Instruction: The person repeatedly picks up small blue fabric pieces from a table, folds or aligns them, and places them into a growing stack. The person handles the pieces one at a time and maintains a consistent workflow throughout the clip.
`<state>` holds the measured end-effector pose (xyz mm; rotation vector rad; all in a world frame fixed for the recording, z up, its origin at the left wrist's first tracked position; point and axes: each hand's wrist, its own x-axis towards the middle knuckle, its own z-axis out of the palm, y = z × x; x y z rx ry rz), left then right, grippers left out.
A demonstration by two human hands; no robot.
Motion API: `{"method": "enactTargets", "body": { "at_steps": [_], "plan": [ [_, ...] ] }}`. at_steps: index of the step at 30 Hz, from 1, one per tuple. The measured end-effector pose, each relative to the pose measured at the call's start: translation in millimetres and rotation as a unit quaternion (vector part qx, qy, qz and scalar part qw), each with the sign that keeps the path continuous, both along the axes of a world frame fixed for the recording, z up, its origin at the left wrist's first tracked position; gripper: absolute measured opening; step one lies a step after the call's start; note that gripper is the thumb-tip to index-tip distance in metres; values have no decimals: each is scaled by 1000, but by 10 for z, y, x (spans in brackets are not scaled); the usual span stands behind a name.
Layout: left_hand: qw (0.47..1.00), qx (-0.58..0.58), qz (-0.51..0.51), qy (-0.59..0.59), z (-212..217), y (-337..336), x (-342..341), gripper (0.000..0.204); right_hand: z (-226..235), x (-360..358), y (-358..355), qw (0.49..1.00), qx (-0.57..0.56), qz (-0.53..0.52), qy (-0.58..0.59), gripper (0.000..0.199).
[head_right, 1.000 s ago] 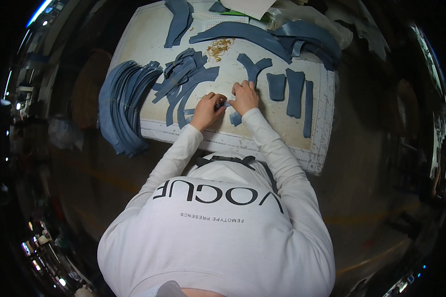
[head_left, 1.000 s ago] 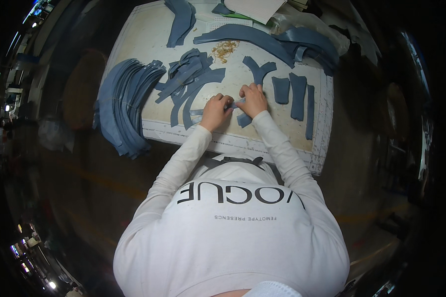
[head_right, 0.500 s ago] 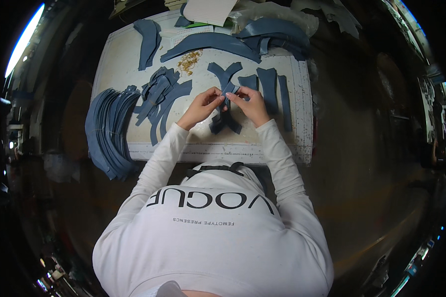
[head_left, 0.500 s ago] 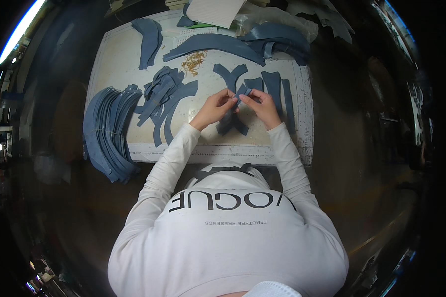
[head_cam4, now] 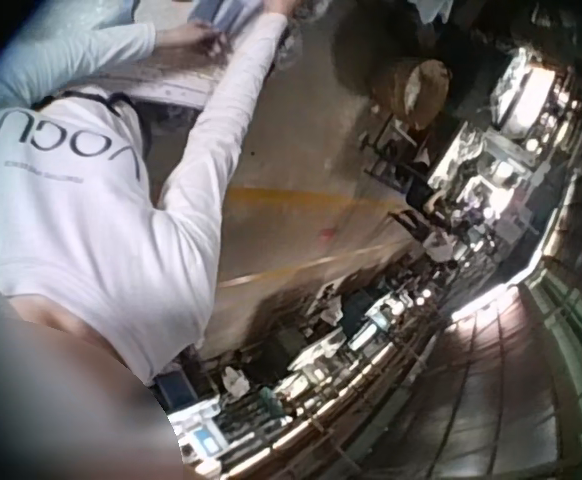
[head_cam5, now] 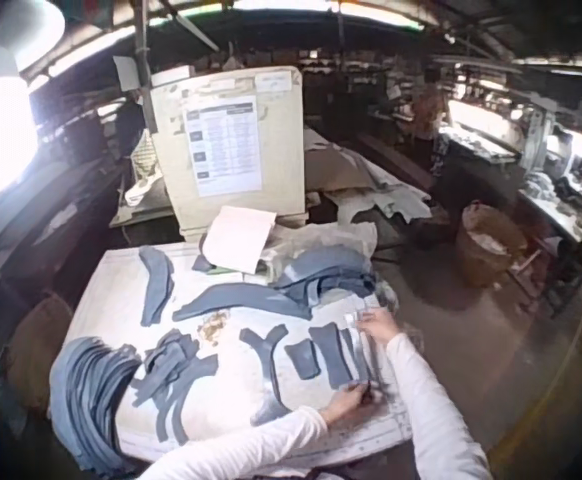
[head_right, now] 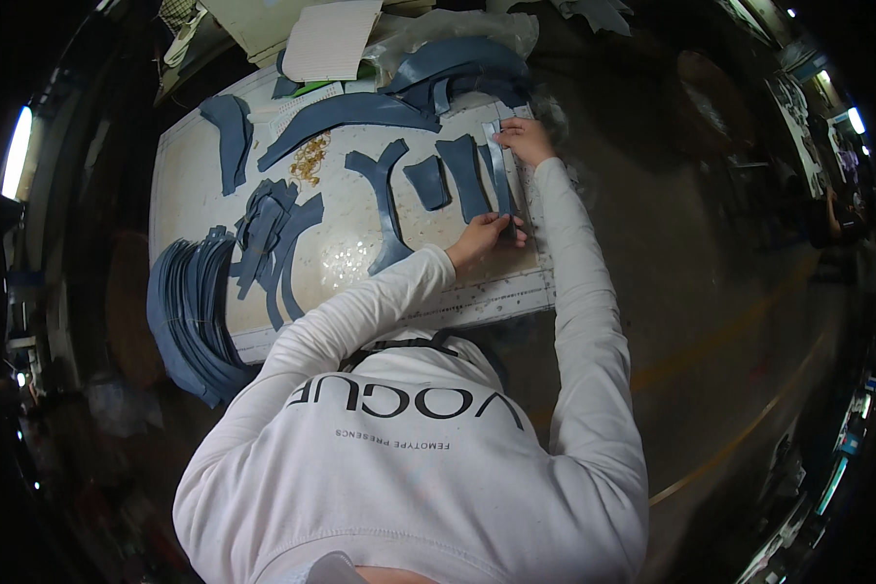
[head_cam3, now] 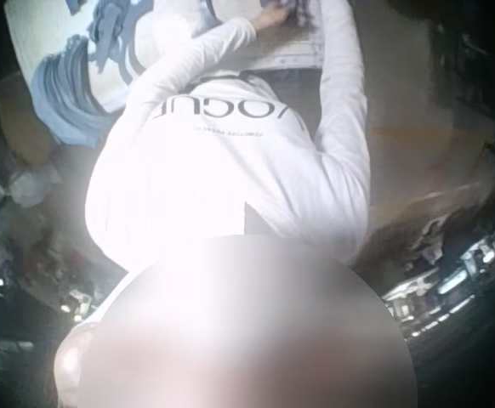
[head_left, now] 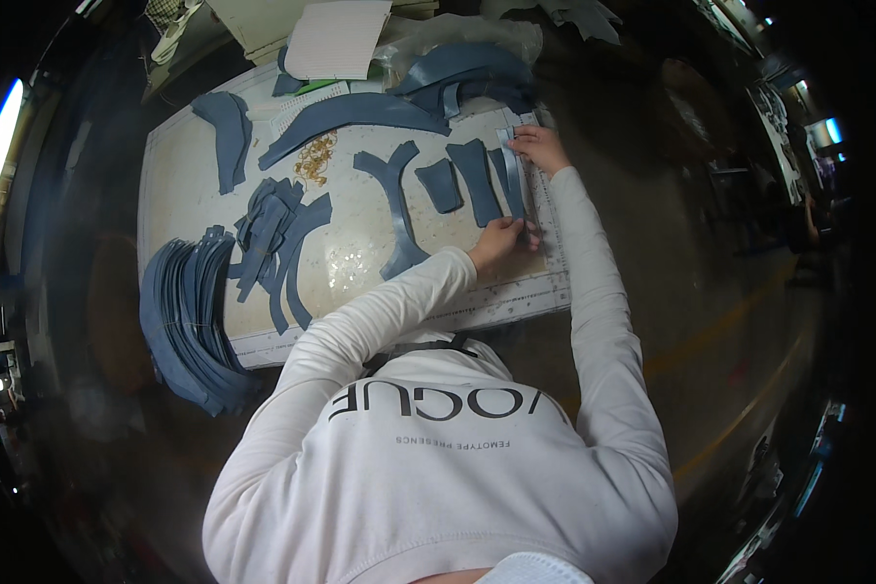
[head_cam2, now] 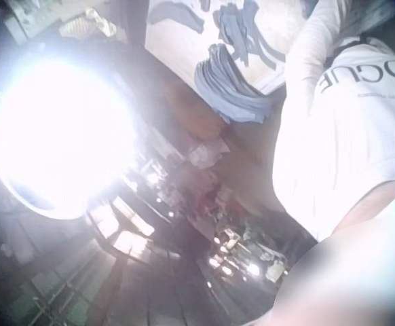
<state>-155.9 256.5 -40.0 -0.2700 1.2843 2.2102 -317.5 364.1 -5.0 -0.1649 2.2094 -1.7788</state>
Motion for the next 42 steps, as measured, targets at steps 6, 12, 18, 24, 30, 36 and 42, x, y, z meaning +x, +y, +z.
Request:
{"method": "enactTargets", "body": {
  "at_steps": [6, 12, 18, 24, 30, 36, 42],
  "plan": [
    [994, -41, -83, -63, 55, 113, 117, 29, -527, -80, -19, 988, 153, -6, 18, 38],
    [943, -166, -255, 133, 399, -382, 399, 31, -382, 150, -155, 930, 329, -26, 159, 51],
    [884, -370, -5, 286, 583, -1642, 570, 26, -247, 548, -476, 853, 479, -31, 207, 61],
    [660, -670, 332, 73, 496, -3231, 1427, 22, -133, 533, -480, 848, 493, -28, 192, 56],
    [662, -717, 220, -24, 219, -3500, 2208, 33, 101, 607, -1256, 877, 267, 108, 385, 34],
    [580, -727, 356, 91, 103, -3100, 2127, 34, -162, 1021, -2681, 853, 160, 319, 380, 37],
    [757, -474, 446, 47, 273, -2949, 2048, 22, -274, 1149, -3081, 839, 254, 357, 323, 32]
  ]
}}
